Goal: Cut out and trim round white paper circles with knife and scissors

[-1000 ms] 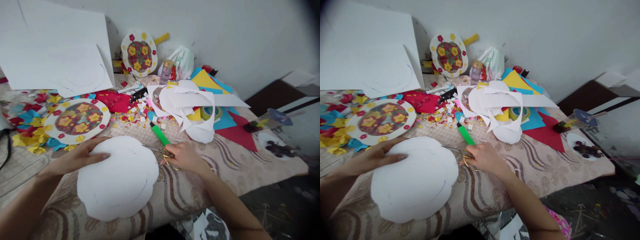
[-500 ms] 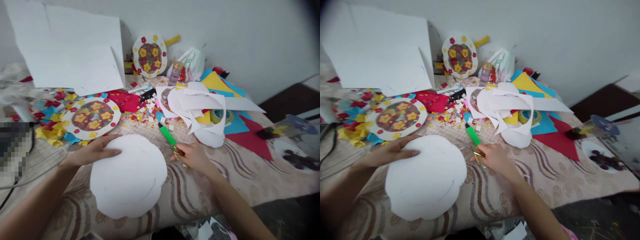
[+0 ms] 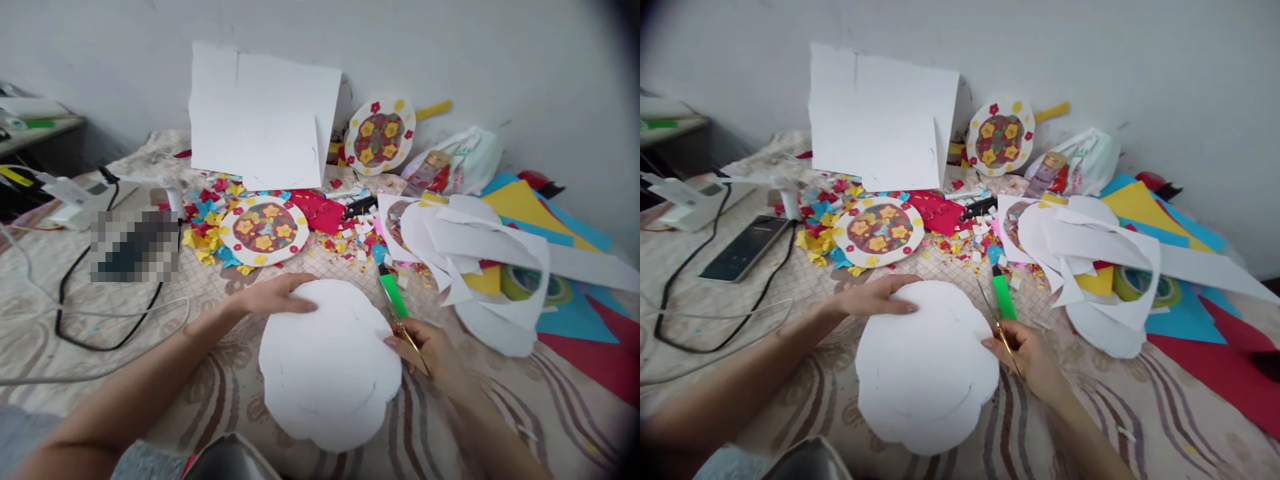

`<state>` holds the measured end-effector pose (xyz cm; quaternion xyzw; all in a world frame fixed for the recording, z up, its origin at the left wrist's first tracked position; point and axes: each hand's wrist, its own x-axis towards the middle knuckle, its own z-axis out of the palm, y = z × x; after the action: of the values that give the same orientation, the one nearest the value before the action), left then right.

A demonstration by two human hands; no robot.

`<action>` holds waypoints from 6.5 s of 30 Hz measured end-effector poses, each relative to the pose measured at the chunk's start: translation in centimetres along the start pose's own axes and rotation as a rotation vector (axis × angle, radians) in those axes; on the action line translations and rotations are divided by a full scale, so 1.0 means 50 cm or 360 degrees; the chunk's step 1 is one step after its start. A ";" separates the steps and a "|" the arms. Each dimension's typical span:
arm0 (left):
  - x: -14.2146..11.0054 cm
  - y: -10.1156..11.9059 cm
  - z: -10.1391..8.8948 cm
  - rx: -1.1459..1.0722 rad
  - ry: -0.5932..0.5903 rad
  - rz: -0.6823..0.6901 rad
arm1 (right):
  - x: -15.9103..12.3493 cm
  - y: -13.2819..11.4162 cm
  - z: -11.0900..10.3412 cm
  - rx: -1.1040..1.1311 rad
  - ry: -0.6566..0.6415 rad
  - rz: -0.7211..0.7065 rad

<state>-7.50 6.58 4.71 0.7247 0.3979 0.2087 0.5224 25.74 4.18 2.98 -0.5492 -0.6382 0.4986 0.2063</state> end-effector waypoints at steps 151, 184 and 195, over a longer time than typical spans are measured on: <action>-0.145 -0.039 -0.027 -0.0122 0.0920 -0.0104 | 0.050 -0.054 0.087 0.0530 -0.0092 0.0022; -0.103 -0.035 -0.031 -0.0361 0.0778 -0.0402 | 0.064 -0.067 0.118 0.0553 -0.0014 0.0046; -0.129 -0.041 -0.045 0.0119 0.1197 -0.0292 | 0.055 -0.043 0.111 0.0428 -0.0079 0.0068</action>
<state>-13.68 3.07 4.37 0.5775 0.6321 0.3977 0.3298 19.32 4.60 1.72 -0.5176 -0.5587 0.5973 0.2516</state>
